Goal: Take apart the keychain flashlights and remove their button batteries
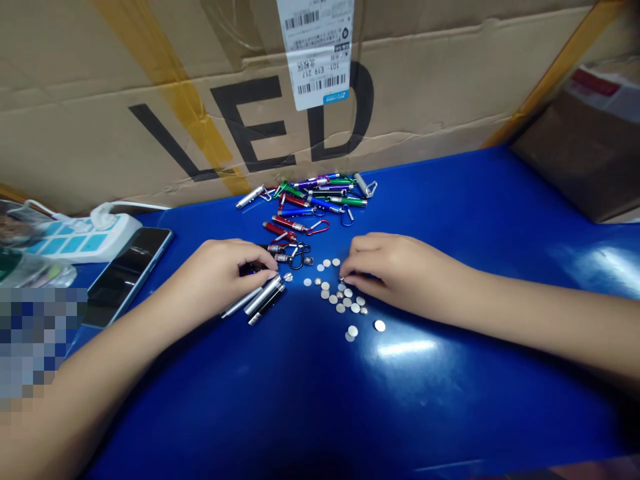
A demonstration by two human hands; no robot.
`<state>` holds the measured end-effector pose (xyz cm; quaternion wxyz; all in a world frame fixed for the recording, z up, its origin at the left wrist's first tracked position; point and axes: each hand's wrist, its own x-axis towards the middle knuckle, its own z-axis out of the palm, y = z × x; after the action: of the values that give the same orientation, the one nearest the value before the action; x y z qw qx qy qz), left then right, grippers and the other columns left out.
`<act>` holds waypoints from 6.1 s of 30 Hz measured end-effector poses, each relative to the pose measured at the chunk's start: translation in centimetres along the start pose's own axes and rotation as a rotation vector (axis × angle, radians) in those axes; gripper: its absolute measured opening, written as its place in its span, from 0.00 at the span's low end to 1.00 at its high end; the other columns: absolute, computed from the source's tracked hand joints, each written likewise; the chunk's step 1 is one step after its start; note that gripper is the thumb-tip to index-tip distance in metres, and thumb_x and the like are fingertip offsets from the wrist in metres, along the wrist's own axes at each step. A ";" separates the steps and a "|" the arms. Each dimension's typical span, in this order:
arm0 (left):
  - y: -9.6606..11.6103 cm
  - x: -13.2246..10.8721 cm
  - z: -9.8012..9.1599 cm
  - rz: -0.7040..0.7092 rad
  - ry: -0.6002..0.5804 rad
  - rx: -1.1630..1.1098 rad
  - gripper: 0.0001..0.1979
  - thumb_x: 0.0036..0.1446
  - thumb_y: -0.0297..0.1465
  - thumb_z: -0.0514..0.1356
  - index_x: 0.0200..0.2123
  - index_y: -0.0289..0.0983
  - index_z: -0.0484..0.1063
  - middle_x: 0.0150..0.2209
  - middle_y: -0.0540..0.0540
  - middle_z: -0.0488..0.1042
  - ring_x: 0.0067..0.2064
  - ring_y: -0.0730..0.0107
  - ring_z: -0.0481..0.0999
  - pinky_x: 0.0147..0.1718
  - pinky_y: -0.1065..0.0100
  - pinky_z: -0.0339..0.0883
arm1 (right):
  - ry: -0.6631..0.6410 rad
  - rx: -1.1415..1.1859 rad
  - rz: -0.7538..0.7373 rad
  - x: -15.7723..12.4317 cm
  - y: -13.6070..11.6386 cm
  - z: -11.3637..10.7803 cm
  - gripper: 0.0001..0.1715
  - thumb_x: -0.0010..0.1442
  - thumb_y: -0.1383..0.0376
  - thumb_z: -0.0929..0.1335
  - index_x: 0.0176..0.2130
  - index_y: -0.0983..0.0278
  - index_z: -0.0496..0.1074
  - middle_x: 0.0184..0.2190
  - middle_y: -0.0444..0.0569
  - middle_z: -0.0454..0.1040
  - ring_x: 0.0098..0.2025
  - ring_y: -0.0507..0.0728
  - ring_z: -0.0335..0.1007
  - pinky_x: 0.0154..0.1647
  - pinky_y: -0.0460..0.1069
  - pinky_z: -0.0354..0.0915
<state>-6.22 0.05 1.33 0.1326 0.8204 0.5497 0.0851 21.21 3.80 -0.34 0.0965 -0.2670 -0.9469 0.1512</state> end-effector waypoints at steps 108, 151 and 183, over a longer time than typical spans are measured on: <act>6.3 0.1 -0.8 0.312 0.292 0.248 0.12 0.66 0.27 0.46 0.45 0.36 0.67 0.30 0.48 0.67 0.29 0.68 0.67 0.27 0.69 0.62 | 0.017 1.094 -0.094 2.1 -0.9 -0.5 0.25 0.69 0.51 0.55 0.27 0.63 0.57 0.22 0.38 0.54 0.23 0.47 0.48 0.26 0.46 0.52; 4.5 -3.6 -0.6 0.047 0.014 0.038 0.20 0.67 0.40 0.47 0.60 0.47 0.63 0.54 0.47 0.73 0.52 0.61 0.76 0.47 0.62 0.73 | -0.021 -0.655 -0.237 -5.7 3.5 -0.5 0.13 0.69 0.64 0.58 0.33 0.63 0.65 0.27 0.46 0.72 0.25 0.54 0.63 0.26 0.50 0.43; 5.7 -3.5 1.3 0.036 -0.080 -0.519 0.19 0.66 0.42 0.47 0.32 0.36 0.69 0.22 0.52 0.65 0.25 0.72 0.66 0.25 0.72 0.61 | 0.060 0.181 -0.228 0.5 -3.7 0.3 0.13 0.67 0.63 0.56 0.32 0.63 0.62 0.27 0.44 0.67 0.27 0.51 0.61 0.30 0.46 0.54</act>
<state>-2.15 -5.43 1.86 0.3584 0.7714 0.4890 0.1931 18.99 1.00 0.61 0.1648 -0.1521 -0.9503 0.2158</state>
